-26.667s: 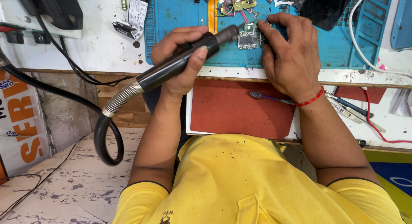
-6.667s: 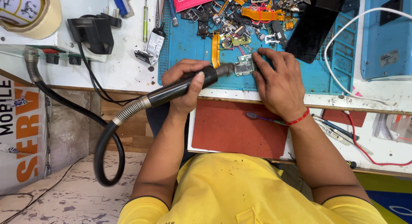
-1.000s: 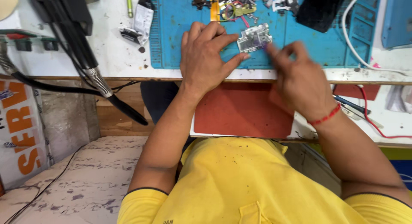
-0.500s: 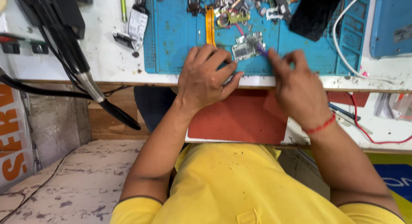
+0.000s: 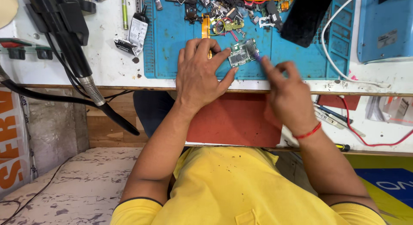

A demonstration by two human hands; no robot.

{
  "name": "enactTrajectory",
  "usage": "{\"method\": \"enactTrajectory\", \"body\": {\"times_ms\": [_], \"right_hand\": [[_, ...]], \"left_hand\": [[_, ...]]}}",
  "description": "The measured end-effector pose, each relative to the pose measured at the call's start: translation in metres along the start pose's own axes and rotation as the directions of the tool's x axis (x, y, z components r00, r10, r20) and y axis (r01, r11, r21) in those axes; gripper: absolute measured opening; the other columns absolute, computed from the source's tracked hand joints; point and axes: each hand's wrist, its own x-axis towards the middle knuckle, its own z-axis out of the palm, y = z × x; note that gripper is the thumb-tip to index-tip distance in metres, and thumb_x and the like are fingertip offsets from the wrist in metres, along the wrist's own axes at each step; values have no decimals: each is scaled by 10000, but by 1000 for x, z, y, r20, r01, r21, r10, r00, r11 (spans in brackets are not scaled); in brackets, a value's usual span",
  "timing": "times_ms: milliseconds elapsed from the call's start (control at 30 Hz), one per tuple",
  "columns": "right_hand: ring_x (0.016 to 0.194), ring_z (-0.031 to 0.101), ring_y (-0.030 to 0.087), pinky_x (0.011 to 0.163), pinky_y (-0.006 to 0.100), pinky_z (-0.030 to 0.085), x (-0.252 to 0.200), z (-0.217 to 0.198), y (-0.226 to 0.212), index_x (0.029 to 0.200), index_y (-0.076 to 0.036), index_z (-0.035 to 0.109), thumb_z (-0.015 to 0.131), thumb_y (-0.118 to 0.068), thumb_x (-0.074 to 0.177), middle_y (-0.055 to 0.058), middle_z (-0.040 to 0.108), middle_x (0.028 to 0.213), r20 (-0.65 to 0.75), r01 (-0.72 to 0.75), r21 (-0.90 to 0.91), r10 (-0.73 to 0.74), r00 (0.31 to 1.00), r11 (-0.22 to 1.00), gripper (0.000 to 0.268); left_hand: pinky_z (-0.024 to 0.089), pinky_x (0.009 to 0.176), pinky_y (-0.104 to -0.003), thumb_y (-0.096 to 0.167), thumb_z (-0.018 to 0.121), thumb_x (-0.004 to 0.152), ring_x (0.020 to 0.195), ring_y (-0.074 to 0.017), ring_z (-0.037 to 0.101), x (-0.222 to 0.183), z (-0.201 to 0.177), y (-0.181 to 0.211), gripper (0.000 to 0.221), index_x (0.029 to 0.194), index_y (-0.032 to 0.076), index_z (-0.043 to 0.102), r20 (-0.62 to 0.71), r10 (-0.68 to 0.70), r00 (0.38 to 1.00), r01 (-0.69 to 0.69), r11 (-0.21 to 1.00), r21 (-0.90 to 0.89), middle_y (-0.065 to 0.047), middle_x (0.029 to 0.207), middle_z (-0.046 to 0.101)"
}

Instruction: The person heats a circuit board with a hot air gun, then brushes the board to clean debris and applies a substance to a component using a small tool.

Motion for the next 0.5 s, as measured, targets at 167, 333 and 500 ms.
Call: {"method": "enactTrajectory", "body": {"times_ms": [167, 333, 500], "right_hand": [[740, 639, 419, 614, 491, 526, -1, -5, 4, 1428, -70, 624, 612, 0, 950, 198, 596, 1112, 45, 7, -15, -6, 999, 1000, 483], [775, 634, 425, 673, 494, 534, -1, -10, 7, 1455, -28, 602, 575, 59, 897, 215, 591, 1141, 61, 9, -41, -6, 998, 999, 565], [872, 663, 376, 758, 455, 541, -9, -17, 7, 1474, -81, 612, 525, 81, 932, 181, 580, 1109, -60, -8, 152, 18, 998, 988, 573]], "left_hand": [[417, 907, -440, 349, 835, 835, 1113, -269, 509, -3, -2, -2, 326, 1087, 147, 791, -18, -7, 1000, 7, 1000, -28, -23, 1099, 583], [435, 925, -439, 354, 844, 808, 1116, -266, 530, 1, -4, -2, 316, 1031, 139, 783, -32, -45, 998, 43, 997, -65, -16, 1075, 598], [431, 895, -443, 357, 856, 827, 1090, -278, 533, 0, 0, -2, 327, 1033, 114, 782, -39, -41, 998, 39, 998, -42, -37, 1061, 603]]}}
